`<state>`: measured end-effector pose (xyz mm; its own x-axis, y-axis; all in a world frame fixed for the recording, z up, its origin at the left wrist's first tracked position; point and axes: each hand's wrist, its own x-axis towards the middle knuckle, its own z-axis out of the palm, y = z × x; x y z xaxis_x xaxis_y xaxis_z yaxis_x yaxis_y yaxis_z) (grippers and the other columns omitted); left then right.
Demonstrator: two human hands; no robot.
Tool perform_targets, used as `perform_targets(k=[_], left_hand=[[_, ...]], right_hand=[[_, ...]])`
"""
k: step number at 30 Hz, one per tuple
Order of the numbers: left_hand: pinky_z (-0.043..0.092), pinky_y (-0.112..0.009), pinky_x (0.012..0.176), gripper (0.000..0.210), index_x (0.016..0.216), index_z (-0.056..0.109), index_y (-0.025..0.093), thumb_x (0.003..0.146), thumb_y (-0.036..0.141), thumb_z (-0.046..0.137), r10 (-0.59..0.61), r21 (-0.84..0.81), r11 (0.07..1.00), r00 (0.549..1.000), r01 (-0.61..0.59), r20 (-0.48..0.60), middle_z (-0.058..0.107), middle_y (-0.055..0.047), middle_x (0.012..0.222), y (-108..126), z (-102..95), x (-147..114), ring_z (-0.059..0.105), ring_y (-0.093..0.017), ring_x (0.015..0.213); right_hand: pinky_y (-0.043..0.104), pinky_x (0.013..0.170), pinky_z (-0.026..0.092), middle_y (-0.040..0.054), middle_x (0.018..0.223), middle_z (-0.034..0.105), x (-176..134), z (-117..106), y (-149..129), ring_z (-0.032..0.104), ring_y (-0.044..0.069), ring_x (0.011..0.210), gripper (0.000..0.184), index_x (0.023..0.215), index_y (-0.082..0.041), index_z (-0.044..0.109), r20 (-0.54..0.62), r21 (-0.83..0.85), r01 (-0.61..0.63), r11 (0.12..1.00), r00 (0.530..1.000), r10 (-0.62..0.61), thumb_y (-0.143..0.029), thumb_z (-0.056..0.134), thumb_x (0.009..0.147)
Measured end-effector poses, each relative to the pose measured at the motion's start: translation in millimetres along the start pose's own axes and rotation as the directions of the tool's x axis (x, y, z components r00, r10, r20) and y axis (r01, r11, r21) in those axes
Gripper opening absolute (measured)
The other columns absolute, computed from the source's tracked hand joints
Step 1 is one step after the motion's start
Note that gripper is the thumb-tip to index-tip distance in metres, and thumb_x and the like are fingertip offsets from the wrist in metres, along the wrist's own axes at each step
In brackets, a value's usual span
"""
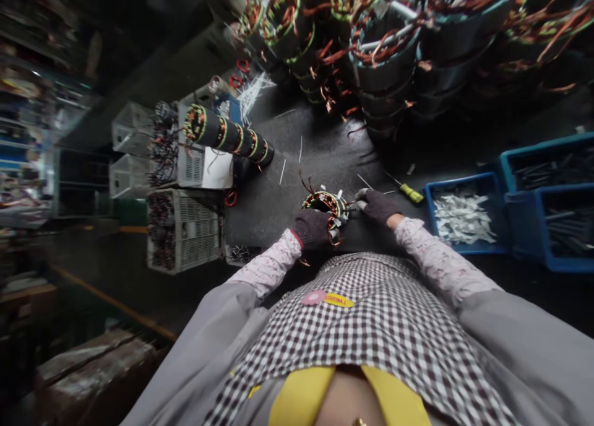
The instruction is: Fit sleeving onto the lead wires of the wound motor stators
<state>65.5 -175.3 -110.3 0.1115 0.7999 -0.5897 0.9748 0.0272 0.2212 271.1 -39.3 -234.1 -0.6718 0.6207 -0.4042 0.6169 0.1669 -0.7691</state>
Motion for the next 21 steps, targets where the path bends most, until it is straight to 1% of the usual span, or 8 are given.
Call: perform_targets(k=[3, 7, 9, 11, 15, 16, 18, 21], left_hand=[[0.06, -0.042, 0.093, 0.037, 0.12, 0.089, 0.018, 0.101, 0.045, 0.071, -0.006, 0.007, 1.0, 1.0, 0.006, 0.014, 0.087, -0.016, 0.111, 0, 0.7, 1, 0.084, -0.035, 0.11], [0.061, -0.044, 0.092, 0.036, 0.117, 0.089, 0.017, 0.101, 0.042, 0.069, -0.011, 0.022, 1.0, 0.999, 0.01, 0.049, 0.087, -0.017, 0.11, 4, -5.4, 2, 0.084, -0.037, 0.109], [0.061, -0.045, 0.093, 0.037, 0.118, 0.089, 0.017, 0.101, 0.043, 0.07, -0.02, 0.024, 1.0, 0.998, 0.018, 0.062, 0.087, -0.017, 0.11, 6, -9.6, 1, 0.084, -0.038, 0.11], [0.061, -0.044, 0.096, 0.04, 0.121, 0.088, 0.017, 0.101, 0.046, 0.071, -0.017, 0.013, 1.0, 0.998, 0.016, 0.057, 0.087, -0.017, 0.114, 6, -12.7, -1, 0.084, -0.037, 0.113], [0.064, -0.047, 0.096, 0.044, 0.124, 0.088, 0.017, 0.1, 0.051, 0.073, 0.026, -0.012, 1.0, 0.998, -0.025, 0.06, 0.087, -0.018, 0.115, 4, -11.8, -2, 0.083, -0.038, 0.11], [0.065, -0.048, 0.095, 0.045, 0.121, 0.088, 0.016, 0.097, 0.051, 0.075, 0.029, -0.005, 1.0, 0.997, -0.028, 0.076, 0.087, -0.018, 0.113, 3, -10.0, -1, 0.083, -0.039, 0.108], [0.066, -0.049, 0.097, 0.047, 0.123, 0.088, 0.013, 0.094, 0.048, 0.078, 0.041, 0.012, 0.999, 0.997, -0.042, 0.063, 0.087, -0.02, 0.116, 0, -5.4, 2, 0.083, -0.04, 0.11], [0.062, -0.05, 0.113, 0.053, 0.139, 0.084, 0.012, 0.092, 0.035, 0.075, 0.106, 0.004, 0.994, 0.989, -0.106, -0.105, 0.08, -0.024, 0.143, -3, 0.7, 8, 0.077, -0.043, 0.131]], right_hand=[[0.046, 0.104, 0.065, 0.0102, 0.113, 0.085, 9, 6, -1, 0.079, 0.032, 0.109, 0.02, 0.111, -0.024, 0.084, 0.021, 0.125, -0.002, 0.992, 1.0, -0.001, -0.032, 0.068, 0.102], [0.041, 0.091, 0.065, 0.01, 0.1, 0.084, 17, 13, -11, 0.077, 0.028, 0.093, 0.026, 0.1, -0.022, 0.081, 0.162, 0.19, -0.067, 0.98, 0.986, 0.036, -0.043, 0.069, 0.105], [0.039, 0.092, 0.064, 0.0106, 0.102, 0.084, 14, 14, -18, 0.077, 0.027, 0.093, 0.024, 0.104, -0.021, 0.082, 0.183, 0.118, -0.069, 0.991, 0.982, 0.046, -0.04, 0.068, 0.106], [0.041, 0.099, 0.062, 0.0135, 0.114, 0.085, 8, 8, -26, 0.079, 0.029, 0.104, 0.025, 0.119, -0.019, 0.082, 0.151, 0.047, -0.049, 0.998, 0.988, 0.041, -0.036, 0.066, 0.108], [0.045, 0.113, 0.056, 0.0186, 0.144, 0.078, -5, -15, -62, 0.073, 0.034, 0.132, 0.042, 0.146, -0.019, 0.076, -0.068, -0.096, 0.046, 0.994, 0.996, -0.053, -0.037, 0.055, 0.114], [0.044, 0.113, 0.056, 0.0178, 0.146, 0.078, -8, -18, -78, 0.072, 0.034, 0.133, 0.043, 0.146, -0.021, 0.077, -0.093, -0.156, 0.098, 0.983, 0.989, -0.114, -0.039, 0.054, 0.115], [0.042, 0.108, 0.056, 0.0165, 0.139, 0.081, -10, -18, -112, 0.073, 0.035, 0.128, 0.041, 0.14, -0.023, 0.082, -0.004, -0.298, 0.195, 0.934, 0.979, -0.205, -0.045, 0.063, 0.111], [0.044, 0.105, 0.056, 0.0148, 0.134, 0.083, -10, -7, -150, 0.074, 0.036, 0.126, 0.034, 0.13, -0.03, 0.088, 0.031, -0.487, 0.226, 0.844, 0.97, -0.241, -0.038, 0.063, 0.11]])
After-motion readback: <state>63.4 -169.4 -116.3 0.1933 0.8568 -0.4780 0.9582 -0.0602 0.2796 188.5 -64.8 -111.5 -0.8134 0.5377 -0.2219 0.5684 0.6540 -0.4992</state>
